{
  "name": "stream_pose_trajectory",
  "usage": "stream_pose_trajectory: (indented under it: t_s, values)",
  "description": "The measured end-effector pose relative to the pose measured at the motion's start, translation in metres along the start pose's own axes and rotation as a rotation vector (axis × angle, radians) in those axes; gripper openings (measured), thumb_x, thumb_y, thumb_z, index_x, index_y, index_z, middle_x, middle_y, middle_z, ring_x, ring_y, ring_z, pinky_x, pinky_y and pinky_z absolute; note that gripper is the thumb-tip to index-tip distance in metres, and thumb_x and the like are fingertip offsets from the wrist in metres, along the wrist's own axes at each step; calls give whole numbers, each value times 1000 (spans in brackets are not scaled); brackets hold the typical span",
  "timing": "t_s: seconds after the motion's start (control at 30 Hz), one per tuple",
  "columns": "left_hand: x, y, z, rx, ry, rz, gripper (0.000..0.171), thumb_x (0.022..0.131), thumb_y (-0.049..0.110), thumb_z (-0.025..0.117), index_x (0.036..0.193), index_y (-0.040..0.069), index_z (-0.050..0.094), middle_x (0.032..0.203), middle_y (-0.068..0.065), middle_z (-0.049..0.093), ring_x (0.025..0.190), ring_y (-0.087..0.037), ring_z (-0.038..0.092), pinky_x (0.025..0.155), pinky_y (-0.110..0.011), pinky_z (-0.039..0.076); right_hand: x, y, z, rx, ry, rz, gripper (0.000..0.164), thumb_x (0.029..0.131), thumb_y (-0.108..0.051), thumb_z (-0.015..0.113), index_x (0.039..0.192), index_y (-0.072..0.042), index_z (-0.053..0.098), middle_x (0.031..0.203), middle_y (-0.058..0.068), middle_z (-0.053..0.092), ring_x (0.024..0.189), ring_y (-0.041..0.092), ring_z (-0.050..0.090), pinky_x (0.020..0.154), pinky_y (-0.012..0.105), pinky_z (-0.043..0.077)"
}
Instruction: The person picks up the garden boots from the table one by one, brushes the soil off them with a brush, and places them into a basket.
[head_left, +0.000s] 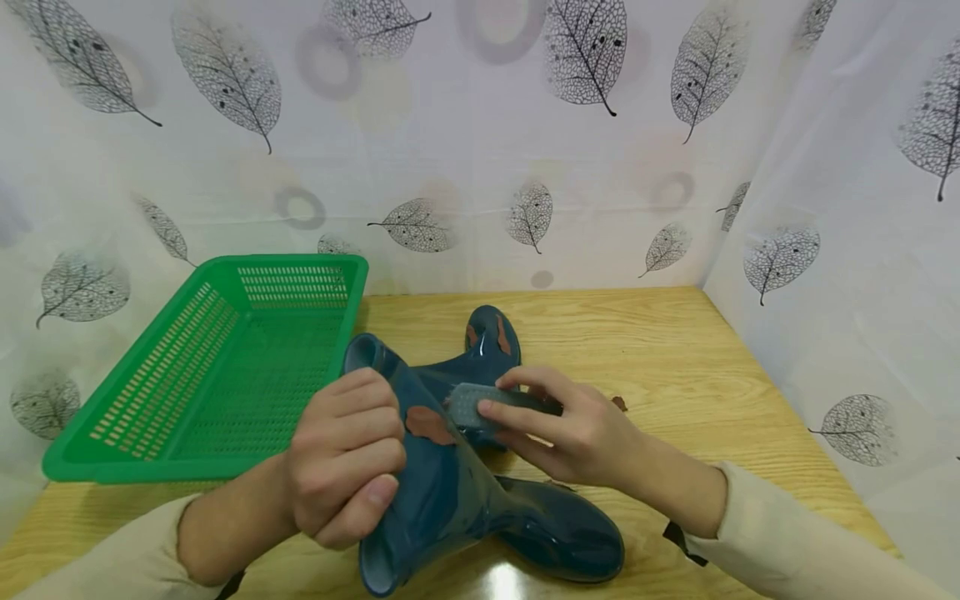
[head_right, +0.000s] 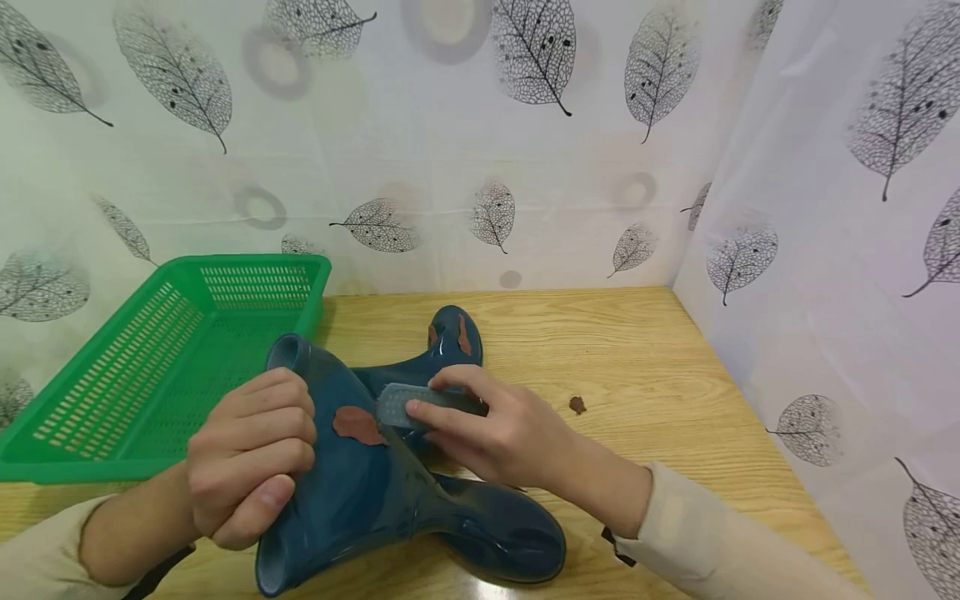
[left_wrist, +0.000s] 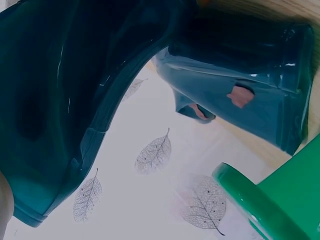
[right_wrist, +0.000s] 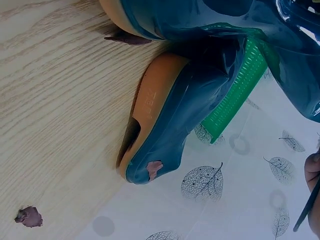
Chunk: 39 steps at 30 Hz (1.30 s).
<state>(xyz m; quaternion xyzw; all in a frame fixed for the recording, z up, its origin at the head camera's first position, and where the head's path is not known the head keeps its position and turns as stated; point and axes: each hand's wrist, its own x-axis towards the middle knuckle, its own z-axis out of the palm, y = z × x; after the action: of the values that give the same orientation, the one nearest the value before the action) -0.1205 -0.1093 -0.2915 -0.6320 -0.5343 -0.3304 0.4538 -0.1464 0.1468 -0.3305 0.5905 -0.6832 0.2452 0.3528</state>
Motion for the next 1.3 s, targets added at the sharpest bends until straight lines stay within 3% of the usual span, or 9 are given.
stream_pose_trajectory:
  t_s: [0.13,0.27,0.37,0.8,1.3]
  values:
    - [-1,0,0,4,-6,-10,41,92,12,41,52,16,44,56,2,40,53,-14,34,57,-28,30,-4,1,-1,76,25,-64,25,97,-19,64,117,-6,71,109,21,60,78,20,60,64,23,50]
    - [-2,0,0,6,-4,-7,41,92,12,41,51,17,44,56,2,40,52,-14,34,57,-28,30,-7,2,0,127,17,-104,24,96,-18,65,116,-6,69,107,21,60,73,16,59,60,19,48]
    - [-1,0,0,5,-1,-3,41,93,12,41,52,17,44,56,2,40,53,-14,34,57,-28,30,-8,2,1,114,18,-95,24,96,-18,65,116,-7,70,107,21,60,70,14,58,57,17,45]
    - [0,0,1,7,-7,-8,41,93,12,41,52,16,44,56,3,39,53,-14,34,57,-28,30,-1,1,6,38,51,-49,23,97,-20,65,115,-9,72,109,19,62,77,18,64,63,21,53]
    - [-1,0,0,7,-13,-20,42,93,12,41,51,17,43,55,3,38,52,-14,33,57,-28,29,0,5,5,-3,68,-39,24,97,-21,66,115,-7,72,109,20,60,74,19,58,58,22,46]
